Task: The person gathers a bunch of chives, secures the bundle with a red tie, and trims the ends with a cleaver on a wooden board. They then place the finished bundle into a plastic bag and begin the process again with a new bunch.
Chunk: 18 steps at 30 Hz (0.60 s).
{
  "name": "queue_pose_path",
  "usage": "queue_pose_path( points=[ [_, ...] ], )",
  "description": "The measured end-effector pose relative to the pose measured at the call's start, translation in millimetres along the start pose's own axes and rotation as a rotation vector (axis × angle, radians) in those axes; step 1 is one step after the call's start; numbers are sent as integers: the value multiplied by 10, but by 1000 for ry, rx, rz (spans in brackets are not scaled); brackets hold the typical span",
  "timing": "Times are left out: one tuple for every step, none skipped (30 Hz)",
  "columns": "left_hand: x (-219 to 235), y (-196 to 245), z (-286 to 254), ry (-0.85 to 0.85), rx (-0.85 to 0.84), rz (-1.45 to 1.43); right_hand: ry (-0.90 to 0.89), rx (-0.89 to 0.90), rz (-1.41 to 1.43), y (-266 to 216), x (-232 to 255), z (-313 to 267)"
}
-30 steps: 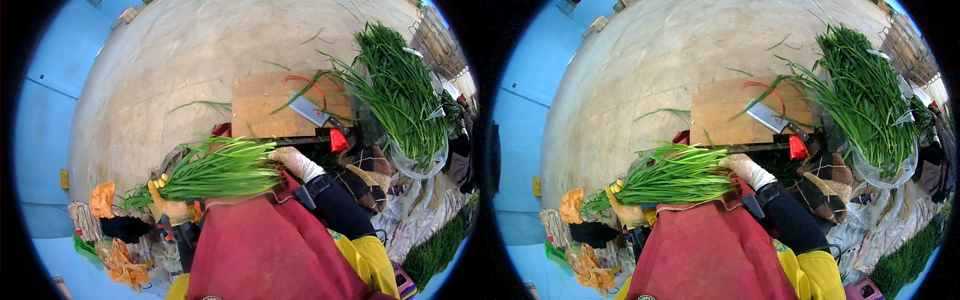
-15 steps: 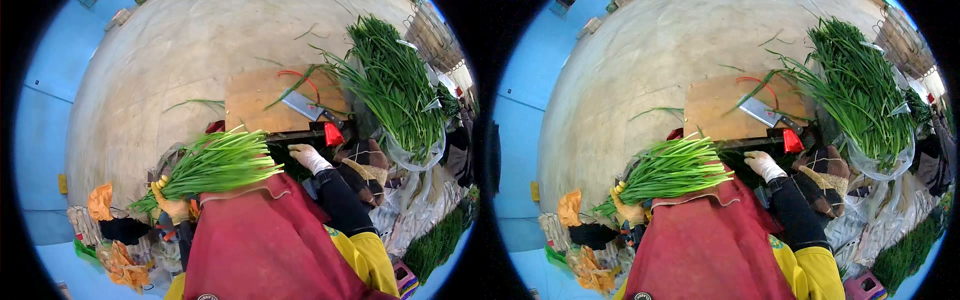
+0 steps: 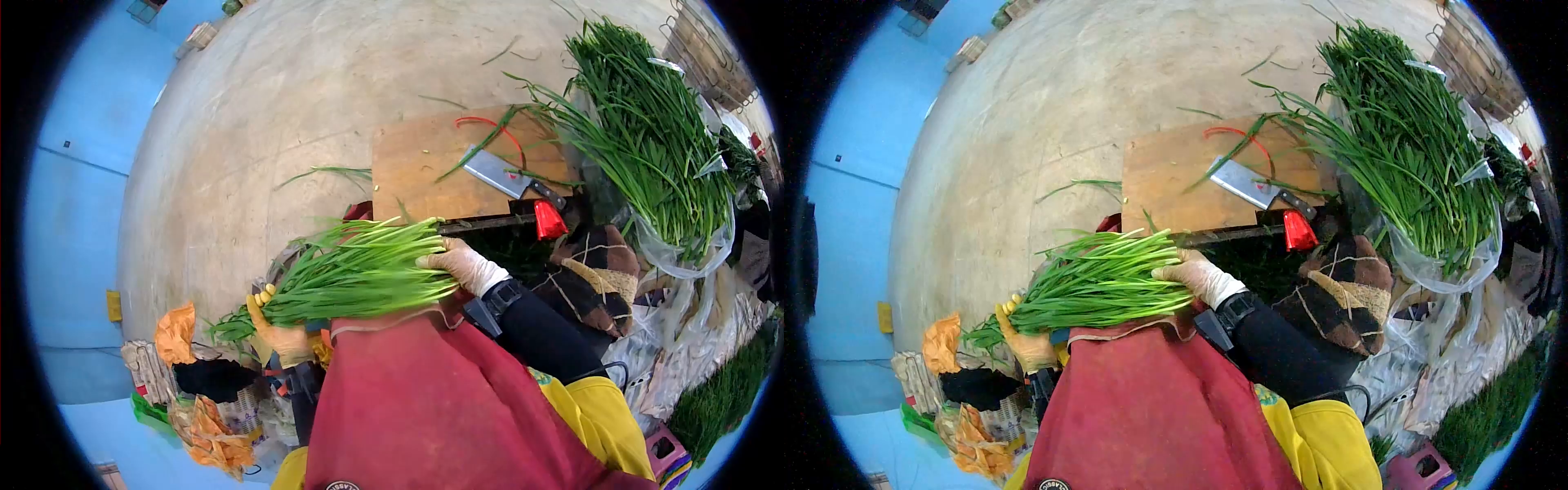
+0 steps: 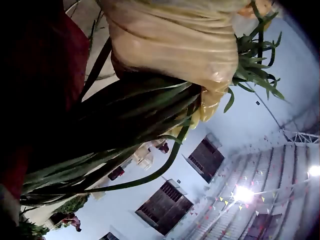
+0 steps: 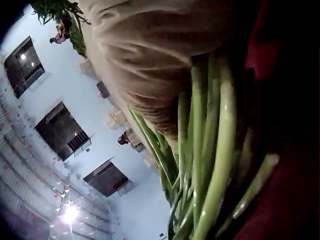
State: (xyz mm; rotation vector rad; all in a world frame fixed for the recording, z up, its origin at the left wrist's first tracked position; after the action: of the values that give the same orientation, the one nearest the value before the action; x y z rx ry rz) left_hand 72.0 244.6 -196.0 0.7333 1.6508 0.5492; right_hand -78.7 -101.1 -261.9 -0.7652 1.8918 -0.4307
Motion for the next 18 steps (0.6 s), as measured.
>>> queue_pose_path(
  points=[
    [-111, -8, -42, 3, -8, 12, 32, -5, -52, 1, 28, 9],
    [-235, -12, -90, 7, -18, 24, 69, 28, -142, -15, 88, 33],
    [-371, -5, -137, 11, -30, 37, 100, 36, -232, 8, 172, 84],
    [-494, -2, -149, 5, -31, 33, 130, 46, -324, 35, 280, 159],
    [-617, 10, -155, -2, -33, 31, 159, 57, -414, 51, 386, 209],
    [-753, 31, -158, -13, -35, 28, 214, 152, -792, -50, 496, 208],
    [-912, 78, -188, -14, -53, 40, 284, 220, -1089, -155, 602, 168],
    [-1066, 124, -231, -14, -70, 52, 297, 294, -923, -91, 892, 147],
    [-1148, 161, -250, -13, -88, 66, 391, 292, -1068, -99, 1141, 91],
    [-1140, 237, -147, -32, -133, 75, 524, 74, -1259, -139, 1301, -13],
    [-1120, 295, -107, -43, -160, 90, 540, -102, -1473, -140, 1443, -69],
    [-1215, 355, -102, -53, -186, 104, 541, -274, -1491, -98, 1564, -128],
    [-1293, 395, -86, -64, -211, 117, 562, -225, -1506, -106, 1588, -229],
    [-1342, 462, -35, -84, -261, 132, 590, -102, -1497, -129, 1531, -251],
    [-1465, 466, -34, -128, -278, 147, 617, 21, -1484, -193, 1430, -258],
    [-1622, 490, -54, -173, -294, 165, 502, 57, -1361, -190, 1364, -164],
    [-1777, 528, -67, -218, -313, 181, 446, 101, -1290, -202, 1258, -125],
    [-1955, 549, -59, -335, -300, 185, 316, 1, -1007, -179, 1097, -125]
  ],
)
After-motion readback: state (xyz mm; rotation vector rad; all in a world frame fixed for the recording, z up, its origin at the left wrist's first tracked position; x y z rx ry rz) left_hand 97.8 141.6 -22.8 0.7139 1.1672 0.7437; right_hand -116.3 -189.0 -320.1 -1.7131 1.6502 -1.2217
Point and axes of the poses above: each hand's wrist, its own z-axis towards the middle knuckle, its own x-axis out of the back of the hand, y = z × x, the point moved 7 cm from there along z, towards the middle knuckle, and after that the axes turned 5 degrees about z, right-handed, at the moved point
